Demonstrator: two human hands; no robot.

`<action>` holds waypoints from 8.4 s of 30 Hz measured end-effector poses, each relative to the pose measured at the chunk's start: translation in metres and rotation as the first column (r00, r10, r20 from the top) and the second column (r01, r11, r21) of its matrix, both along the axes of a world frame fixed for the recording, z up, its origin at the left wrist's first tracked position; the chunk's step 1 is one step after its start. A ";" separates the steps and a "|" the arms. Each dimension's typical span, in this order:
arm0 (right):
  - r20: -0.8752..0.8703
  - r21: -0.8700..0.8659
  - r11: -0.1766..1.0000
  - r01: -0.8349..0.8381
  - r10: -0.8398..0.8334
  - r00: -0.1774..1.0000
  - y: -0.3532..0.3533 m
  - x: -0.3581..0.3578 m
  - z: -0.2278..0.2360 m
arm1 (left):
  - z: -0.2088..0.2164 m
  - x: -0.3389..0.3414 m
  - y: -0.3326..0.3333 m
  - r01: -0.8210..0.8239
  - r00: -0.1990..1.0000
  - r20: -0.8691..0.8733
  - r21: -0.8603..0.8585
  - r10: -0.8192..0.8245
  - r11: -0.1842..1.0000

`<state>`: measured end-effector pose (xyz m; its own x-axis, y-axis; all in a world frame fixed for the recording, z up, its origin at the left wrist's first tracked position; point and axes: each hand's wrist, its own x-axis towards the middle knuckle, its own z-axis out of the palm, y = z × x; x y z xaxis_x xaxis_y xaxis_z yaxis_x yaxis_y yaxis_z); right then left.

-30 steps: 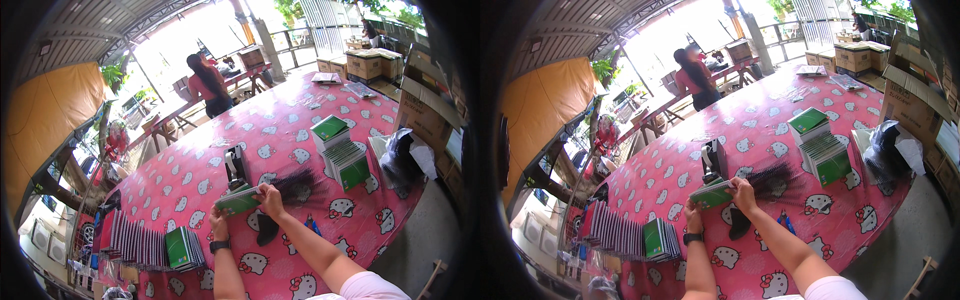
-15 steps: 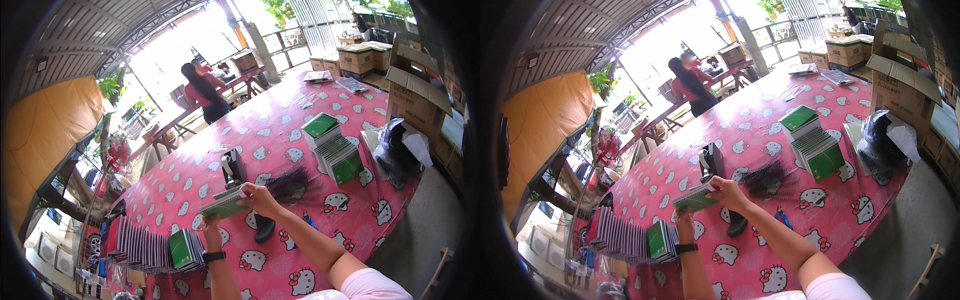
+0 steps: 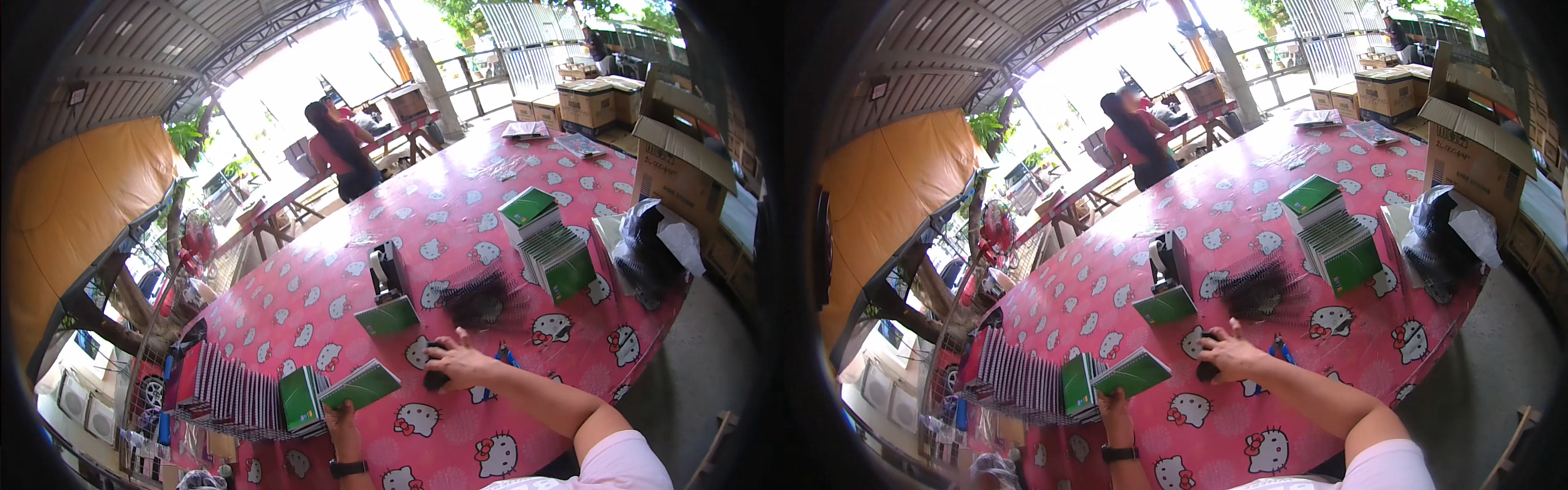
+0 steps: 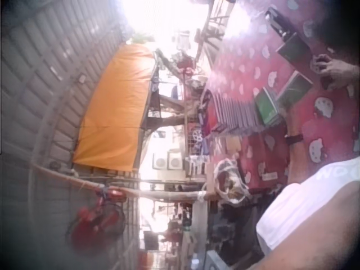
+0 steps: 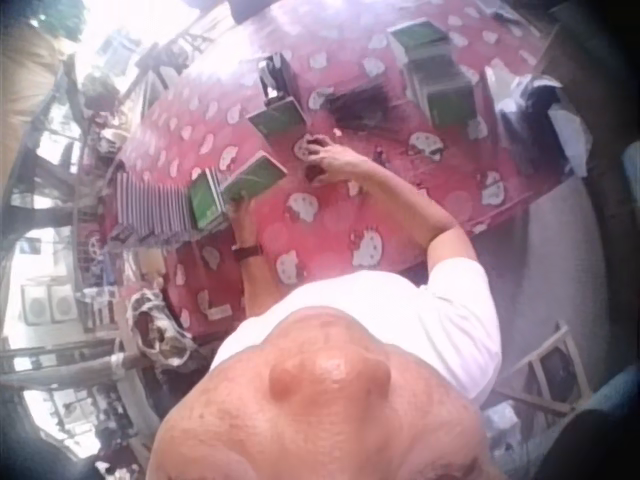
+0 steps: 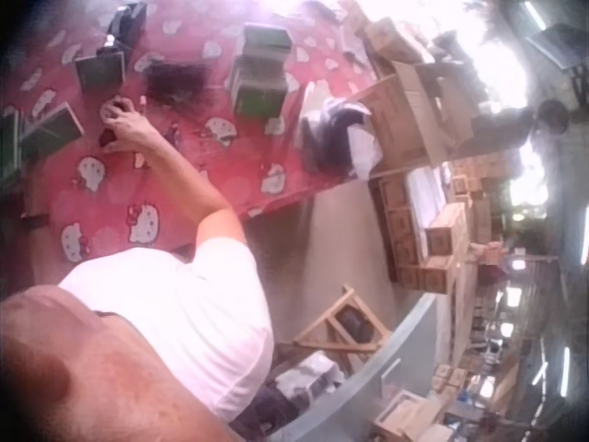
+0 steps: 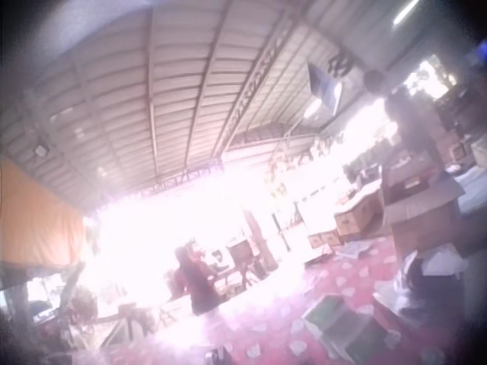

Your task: The person repeatedly picks up green notebooks and black spiral bindings from a table, inserts the spirals into the notebook edges, and places the assembled notebooks into a growing stack. The process is continuous and repetitive throughout the clip.

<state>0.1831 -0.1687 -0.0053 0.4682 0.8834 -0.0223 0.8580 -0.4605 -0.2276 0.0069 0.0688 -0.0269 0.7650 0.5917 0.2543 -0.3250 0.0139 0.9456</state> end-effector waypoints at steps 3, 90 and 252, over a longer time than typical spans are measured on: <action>0.047 -0.045 0.989 0.143 -0.141 0.989 -0.015 0.006 0.007 | -0.008 0.003 0.004 0.000 1.000 -0.023 0.080 0.001 0.997; -0.404 0.646 0.753 0.121 0.203 0.892 -0.014 0.048 0.037 | 0.027 0.092 -0.069 -0.157 0.949 0.032 0.912 0.315 0.379; -0.801 0.414 0.855 0.312 0.179 0.571 0.013 0.025 0.001 | -0.023 0.074 -0.042 0.304 0.950 0.009 -0.264 -0.313 0.915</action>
<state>0.2085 -0.1555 -0.0039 0.5257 0.8504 -0.0194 0.1730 -0.1292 -0.9764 0.0812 0.0266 -0.0497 0.9253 0.3669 0.0962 -0.2345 0.3541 0.9053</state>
